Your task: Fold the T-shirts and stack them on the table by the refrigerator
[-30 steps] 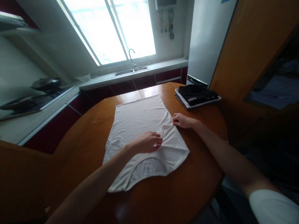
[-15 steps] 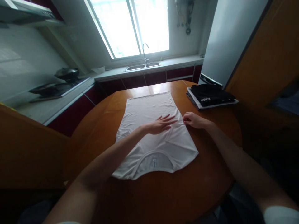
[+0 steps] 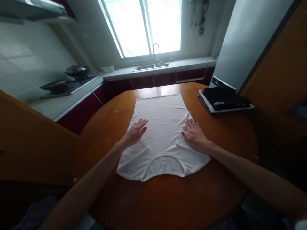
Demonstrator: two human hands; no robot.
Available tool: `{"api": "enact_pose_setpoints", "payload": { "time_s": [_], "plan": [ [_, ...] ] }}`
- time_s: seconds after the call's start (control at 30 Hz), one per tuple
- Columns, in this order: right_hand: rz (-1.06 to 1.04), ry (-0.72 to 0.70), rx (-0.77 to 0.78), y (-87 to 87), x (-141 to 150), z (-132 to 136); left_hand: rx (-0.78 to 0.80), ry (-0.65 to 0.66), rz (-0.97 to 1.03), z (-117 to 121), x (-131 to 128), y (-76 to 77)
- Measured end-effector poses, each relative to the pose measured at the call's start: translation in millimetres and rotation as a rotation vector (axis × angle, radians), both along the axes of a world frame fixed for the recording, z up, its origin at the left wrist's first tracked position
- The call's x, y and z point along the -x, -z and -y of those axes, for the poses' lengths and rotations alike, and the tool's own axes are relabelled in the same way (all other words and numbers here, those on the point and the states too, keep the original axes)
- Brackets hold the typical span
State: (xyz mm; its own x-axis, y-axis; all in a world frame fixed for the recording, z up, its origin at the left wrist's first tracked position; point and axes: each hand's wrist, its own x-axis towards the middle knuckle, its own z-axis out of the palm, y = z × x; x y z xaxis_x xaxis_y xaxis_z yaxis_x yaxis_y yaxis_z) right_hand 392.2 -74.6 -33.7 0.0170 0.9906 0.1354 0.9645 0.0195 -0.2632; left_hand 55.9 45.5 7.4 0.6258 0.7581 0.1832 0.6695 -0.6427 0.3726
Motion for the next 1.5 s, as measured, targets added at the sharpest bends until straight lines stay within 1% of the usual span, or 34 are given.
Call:
{"api": "enact_pose_setpoints", "payload": {
  "time_s": [0.1,0.17,0.27,0.33,0.43,0.53,0.63,0.7,0.8,0.87,0.93,1.03,1.1,1.2,1.3,1.4,1.5],
  "plan": [
    [0.029,0.011,0.082,3.8,-10.8,-0.4,0.032,-0.025,-0.021,4.4,13.0,15.9],
    [0.060,0.022,0.067,1.2,-12.5,1.3,0.043,-0.030,-0.010,5.0,16.8,21.5],
    [0.107,0.064,-0.030,-2.7,-2.2,9.3,0.012,-0.033,0.041,4.5,18.1,22.3],
    [0.110,0.043,-0.058,-1.3,10.1,17.3,-0.014,-0.029,0.075,4.3,18.2,21.3],
    [0.095,-0.035,0.004,3.8,26.5,28.1,-0.010,-0.012,0.082,3.7,18.5,22.4],
    [0.087,-0.070,0.049,3.0,32.4,32.9,0.007,0.002,0.075,1.7,19.5,25.8],
    [0.060,-0.056,0.016,-4.2,27.4,30.9,0.003,0.003,0.094,-0.9,21.5,28.3],
    [0.049,-0.011,0.000,-7.7,20.8,27.0,-0.004,-0.003,0.118,-1.9,22.9,29.3],
    [0.052,0.056,0.057,-6.4,10.4,20.4,0.000,-0.003,0.136,-1.8,24.5,29.9],
    [0.043,0.059,0.094,-3.8,4.0,16.8,0.010,-0.008,0.140,-1.4,25.2,29.5],
    [0.010,0.073,0.088,-2.9,-2.3,13.9,0.015,-0.024,0.152,-1.2,26.2,28.4],
    [-0.047,0.133,0.030,-5.2,-12.0,9.8,0.010,-0.051,0.173,-1.5,28.6,25.7],
    [-0.058,0.118,0.017,-6.3,-17.3,7.7,-0.003,-0.063,0.184,-1.9,30.3,24.1],
    [-0.031,0.056,0.055,-4.6,-21.6,6.6,-0.019,-0.091,0.200,-2.8,32.1,23.2],
    [-0.011,0.080,0.067,-3.3,-21.9,7.5,-0.022,-0.113,0.200,-3.8,33.0,23.1],
    [-0.037,0.107,0.073,-5.4,-20.8,8.9,-0.028,-0.114,0.203,-4.7,33.6,22.9],
    [-0.077,0.135,0.041,-7.6,-19.7,8.3,-0.037,-0.111,0.219,-5.4,33.8,23.2]
  ]
}}
